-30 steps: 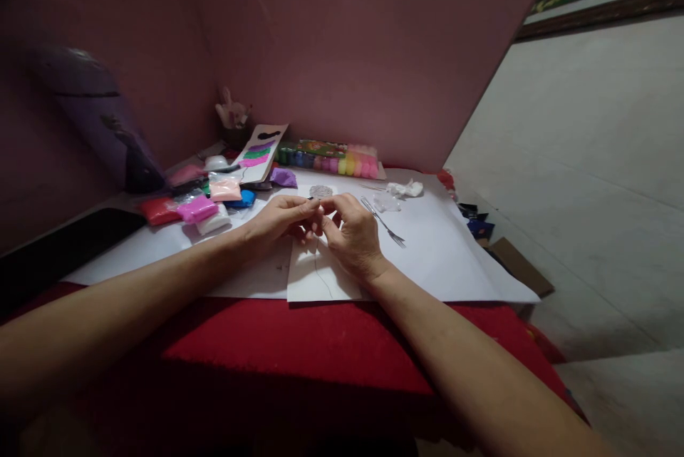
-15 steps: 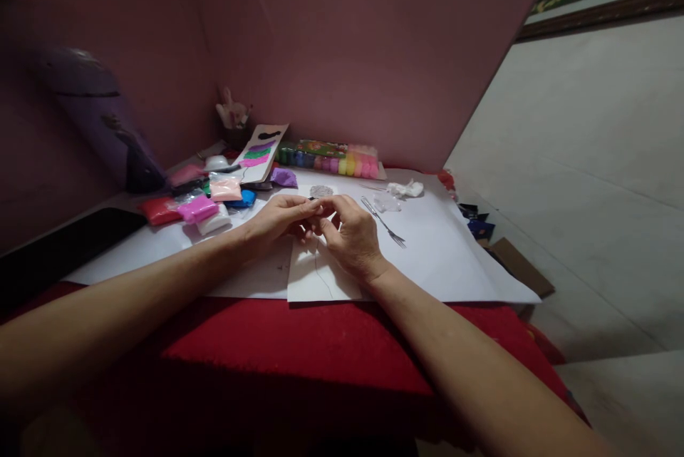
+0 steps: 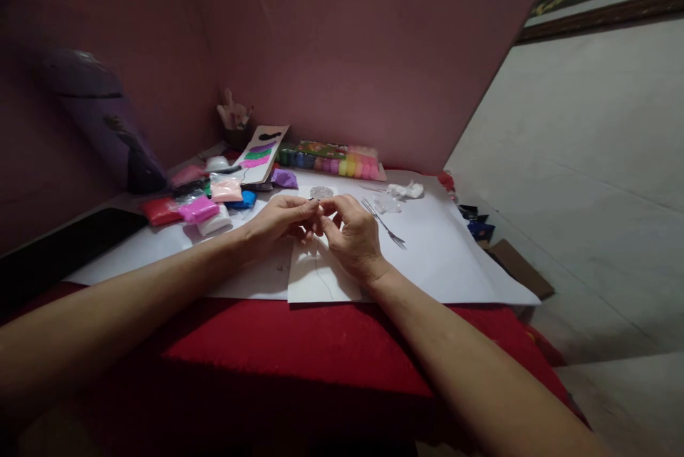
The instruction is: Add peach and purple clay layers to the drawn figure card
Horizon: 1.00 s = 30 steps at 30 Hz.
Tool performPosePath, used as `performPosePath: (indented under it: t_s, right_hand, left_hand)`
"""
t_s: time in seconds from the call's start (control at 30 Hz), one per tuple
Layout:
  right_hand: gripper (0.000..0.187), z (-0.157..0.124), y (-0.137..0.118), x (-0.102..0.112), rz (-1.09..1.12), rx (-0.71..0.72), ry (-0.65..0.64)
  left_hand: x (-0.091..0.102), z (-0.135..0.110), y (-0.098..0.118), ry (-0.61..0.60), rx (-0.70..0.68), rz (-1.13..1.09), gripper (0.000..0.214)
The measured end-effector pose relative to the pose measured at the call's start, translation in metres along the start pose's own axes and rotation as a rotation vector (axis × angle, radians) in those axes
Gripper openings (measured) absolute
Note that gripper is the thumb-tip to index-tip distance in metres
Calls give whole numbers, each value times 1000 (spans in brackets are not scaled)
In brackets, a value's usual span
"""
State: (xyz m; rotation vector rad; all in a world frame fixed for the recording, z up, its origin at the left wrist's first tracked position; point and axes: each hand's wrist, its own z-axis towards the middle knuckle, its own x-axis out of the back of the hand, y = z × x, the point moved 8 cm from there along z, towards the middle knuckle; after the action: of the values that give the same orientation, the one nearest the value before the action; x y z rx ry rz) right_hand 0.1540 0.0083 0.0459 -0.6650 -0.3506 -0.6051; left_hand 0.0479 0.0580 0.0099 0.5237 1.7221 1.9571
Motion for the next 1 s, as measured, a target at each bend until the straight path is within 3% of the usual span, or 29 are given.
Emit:
performPosePath:
  t_s: [0.23,1.0]
  right_hand:
    - [5,0,2,0,-1,-31,3]
    - [1,0,1,1,-11,-18,18]
  left_hand:
    - [2,1,-4,23,26,-44,37]
    - [-1,-2,0,17,11,-81,40]
